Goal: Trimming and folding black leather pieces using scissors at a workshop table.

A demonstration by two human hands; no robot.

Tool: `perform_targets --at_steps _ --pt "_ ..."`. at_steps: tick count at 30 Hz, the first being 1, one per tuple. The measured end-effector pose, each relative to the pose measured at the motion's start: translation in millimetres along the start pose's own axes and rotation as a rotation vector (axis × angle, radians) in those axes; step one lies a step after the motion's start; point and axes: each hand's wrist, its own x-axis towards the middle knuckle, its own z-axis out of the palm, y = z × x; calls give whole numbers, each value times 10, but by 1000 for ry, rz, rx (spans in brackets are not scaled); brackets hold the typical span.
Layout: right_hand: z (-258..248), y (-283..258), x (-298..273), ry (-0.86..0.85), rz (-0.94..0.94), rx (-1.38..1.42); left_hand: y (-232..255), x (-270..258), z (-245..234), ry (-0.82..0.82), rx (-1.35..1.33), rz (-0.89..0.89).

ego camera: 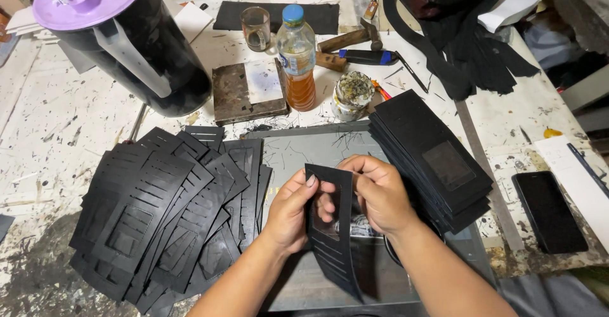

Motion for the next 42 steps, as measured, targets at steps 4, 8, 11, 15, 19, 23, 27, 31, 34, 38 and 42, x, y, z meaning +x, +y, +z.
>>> perform_targets --at_steps 4,8,11,15,19,23,27,31,34,38,42 --pt "165 -17 -23 -44 -29 18 19 -19 77 2 15 3" --pt "266 -10 -65 24 -207 -307 91 -37 201 -36 45 23" --pt "286 -55 -64 -13 -241 -366 106 -40 215 -40 71 31" --pt "246 -34 -82 -29 -280 -528 106 -41 185 -43 110 30" --pt "85 -7 -50 -32 117 -21 129 -49 247 -55 56 12" --pt "-72 243 -25 19 -232 -98 157 -94 327 -116 -8 -34" --pt "-143 290 -10 -19 -310 -36 125 -100 355 -117 -62 -91" --pt "-172 290 -12 -20 -330 -32 155 -116 385 -130 -66 -145" --pt "-191 304 -16 -30 -313 -17 148 -109 374 -156 -36 -154" --pt "-210 305 -18 -41 -311 14 69 -109 285 -152 -59 -156" --pt "-204 293 -21 -67 -339 17 52 -110 248 -137 -97 -180"
